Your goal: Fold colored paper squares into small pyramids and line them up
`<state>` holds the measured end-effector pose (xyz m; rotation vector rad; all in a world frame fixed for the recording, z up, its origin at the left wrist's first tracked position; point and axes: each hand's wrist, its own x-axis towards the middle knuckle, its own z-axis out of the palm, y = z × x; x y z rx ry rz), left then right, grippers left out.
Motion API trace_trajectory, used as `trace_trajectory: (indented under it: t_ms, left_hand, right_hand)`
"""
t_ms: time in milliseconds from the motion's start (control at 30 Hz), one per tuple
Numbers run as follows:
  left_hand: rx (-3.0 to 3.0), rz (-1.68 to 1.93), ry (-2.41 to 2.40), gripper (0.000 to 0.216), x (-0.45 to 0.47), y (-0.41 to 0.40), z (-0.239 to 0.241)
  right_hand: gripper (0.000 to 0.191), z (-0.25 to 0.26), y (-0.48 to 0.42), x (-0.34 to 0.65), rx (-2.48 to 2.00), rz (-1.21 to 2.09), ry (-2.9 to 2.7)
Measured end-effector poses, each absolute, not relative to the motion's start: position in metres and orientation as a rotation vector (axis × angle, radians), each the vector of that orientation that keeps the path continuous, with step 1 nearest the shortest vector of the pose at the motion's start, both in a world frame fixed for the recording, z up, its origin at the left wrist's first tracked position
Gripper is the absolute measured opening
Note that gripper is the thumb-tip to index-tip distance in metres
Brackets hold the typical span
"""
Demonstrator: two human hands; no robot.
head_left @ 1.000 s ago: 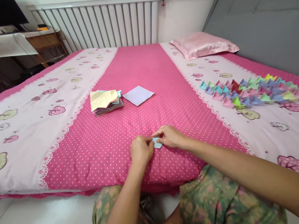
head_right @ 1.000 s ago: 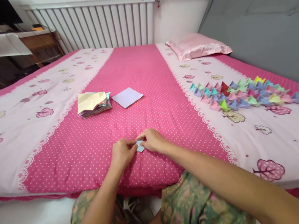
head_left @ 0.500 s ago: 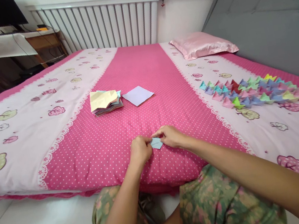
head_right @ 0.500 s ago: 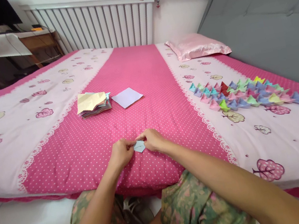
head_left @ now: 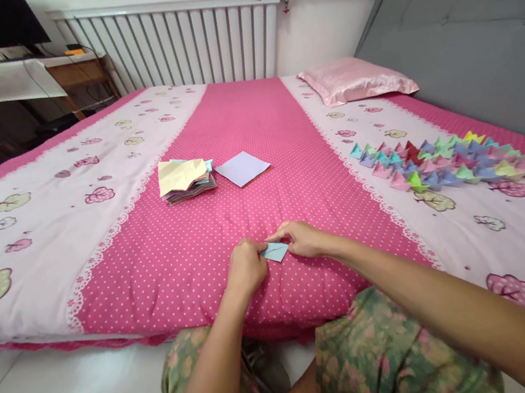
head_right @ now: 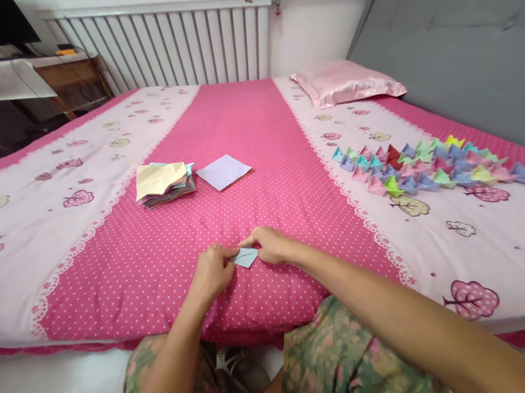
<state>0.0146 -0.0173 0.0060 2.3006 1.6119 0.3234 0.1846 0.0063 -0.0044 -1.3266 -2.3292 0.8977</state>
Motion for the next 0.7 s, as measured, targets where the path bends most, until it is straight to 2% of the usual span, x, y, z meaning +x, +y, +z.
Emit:
trace_trajectory:
  t_ms: [200,433,700]
  left_hand:
    - [2.308,0.362,1.5,0.032,0.009,-0.02,0.009]
    - [2.313,0.458,1.34,0.03,0.004,-0.023,0.012]
    - [2.281,0.585,1.332,0.027,0.006,-0.022,0.01]
  right_hand:
    - [0.057,0.006,0.002,0.194,-1.231,0.771,-2.453]
    - [0.035,0.013,0.002,0.198,-1.101,0.769,-2.475]
    - [0.026,0.017,0.001,0.193,-1.168,0.787,-2.315]
